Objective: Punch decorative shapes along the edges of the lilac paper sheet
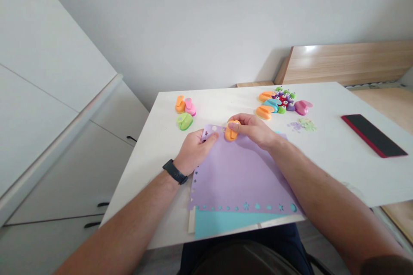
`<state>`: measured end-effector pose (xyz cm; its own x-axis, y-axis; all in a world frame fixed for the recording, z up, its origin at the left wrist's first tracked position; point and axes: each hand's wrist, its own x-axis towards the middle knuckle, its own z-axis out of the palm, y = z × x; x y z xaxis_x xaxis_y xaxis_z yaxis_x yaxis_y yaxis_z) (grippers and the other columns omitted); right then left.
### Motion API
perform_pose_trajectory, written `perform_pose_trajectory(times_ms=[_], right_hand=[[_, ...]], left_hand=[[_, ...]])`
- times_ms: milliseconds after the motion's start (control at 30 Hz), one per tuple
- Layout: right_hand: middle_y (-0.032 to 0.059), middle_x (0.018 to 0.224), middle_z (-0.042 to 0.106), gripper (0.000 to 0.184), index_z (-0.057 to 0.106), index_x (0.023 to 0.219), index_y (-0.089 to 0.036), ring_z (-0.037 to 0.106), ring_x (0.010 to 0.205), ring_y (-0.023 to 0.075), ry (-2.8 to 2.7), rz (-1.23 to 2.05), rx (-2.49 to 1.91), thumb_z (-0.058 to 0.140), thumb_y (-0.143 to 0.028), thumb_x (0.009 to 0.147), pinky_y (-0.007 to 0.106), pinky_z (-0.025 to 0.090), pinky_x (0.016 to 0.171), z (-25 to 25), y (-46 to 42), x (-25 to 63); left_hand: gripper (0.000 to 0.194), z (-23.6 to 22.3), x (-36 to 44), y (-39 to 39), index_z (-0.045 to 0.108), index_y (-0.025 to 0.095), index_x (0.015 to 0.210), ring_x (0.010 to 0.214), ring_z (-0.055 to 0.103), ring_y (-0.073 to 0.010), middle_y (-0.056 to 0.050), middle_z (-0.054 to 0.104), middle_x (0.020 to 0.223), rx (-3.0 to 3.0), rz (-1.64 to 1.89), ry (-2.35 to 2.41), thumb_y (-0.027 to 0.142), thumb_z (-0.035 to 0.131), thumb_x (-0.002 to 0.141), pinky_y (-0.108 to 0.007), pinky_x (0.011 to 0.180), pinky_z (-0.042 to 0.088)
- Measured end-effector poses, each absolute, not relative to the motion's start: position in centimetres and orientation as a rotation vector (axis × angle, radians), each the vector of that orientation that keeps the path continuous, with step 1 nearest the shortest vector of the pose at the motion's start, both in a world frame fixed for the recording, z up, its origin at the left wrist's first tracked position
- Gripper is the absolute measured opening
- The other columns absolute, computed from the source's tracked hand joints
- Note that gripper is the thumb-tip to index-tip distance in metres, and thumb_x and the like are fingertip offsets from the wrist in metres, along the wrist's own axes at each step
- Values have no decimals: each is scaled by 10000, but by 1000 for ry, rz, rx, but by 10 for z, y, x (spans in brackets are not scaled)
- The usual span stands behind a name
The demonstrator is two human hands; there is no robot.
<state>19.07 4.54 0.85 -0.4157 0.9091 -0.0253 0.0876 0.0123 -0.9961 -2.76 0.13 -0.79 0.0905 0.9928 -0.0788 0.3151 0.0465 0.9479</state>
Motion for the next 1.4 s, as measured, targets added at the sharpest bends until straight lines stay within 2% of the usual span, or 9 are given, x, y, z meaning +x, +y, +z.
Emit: perform_pose_trajectory(times_ms=[400,733,900,1033,1400], right_hand=[[53,826,744,457,695,934,-181,663,752,198,-1531,1367,-1174,818,-580,748,332,526,708,0,49,188],[56,924,746,455,710,1020,-181,665,840,206,-1622,1373,-1139,766,-579,808,343,513,776,4,45,190],[49,933,739,415,715,1031,-189,652,846,197,-1555,1303,-1127,722,-568,861,338,495,797,1,49,192],[61,878,737,407,711,964,-179,663,829,205,-1383,1324,-1048,705,-576,874,354,504,827,-3,56,194],[55,879,735,440,722,876,-198,613,793,180,-1220,1148,-1143,680,-635,854,327,463,769,-8,64,199]], left_hand=[[417,-9,-28,2,734,150,920,641,600,-171,-20,710,752,1446,884,1364,554,677,834,-244,534,408],[405,-11,-31,3,718,154,951,661,599,-167,-27,714,792,1509,849,1375,543,628,883,-241,548,398],[390,-8,-29,2,711,147,875,633,584,-162,-16,679,718,1495,900,1366,532,656,849,-247,544,402],[378,-5,-27,0,692,155,799,612,567,-160,-2,639,647,1471,923,1389,532,674,822,-246,533,393],[354,-5,-28,-1,663,164,773,599,550,-151,0,630,655,1479,933,1381,513,667,828,-240,524,375]])
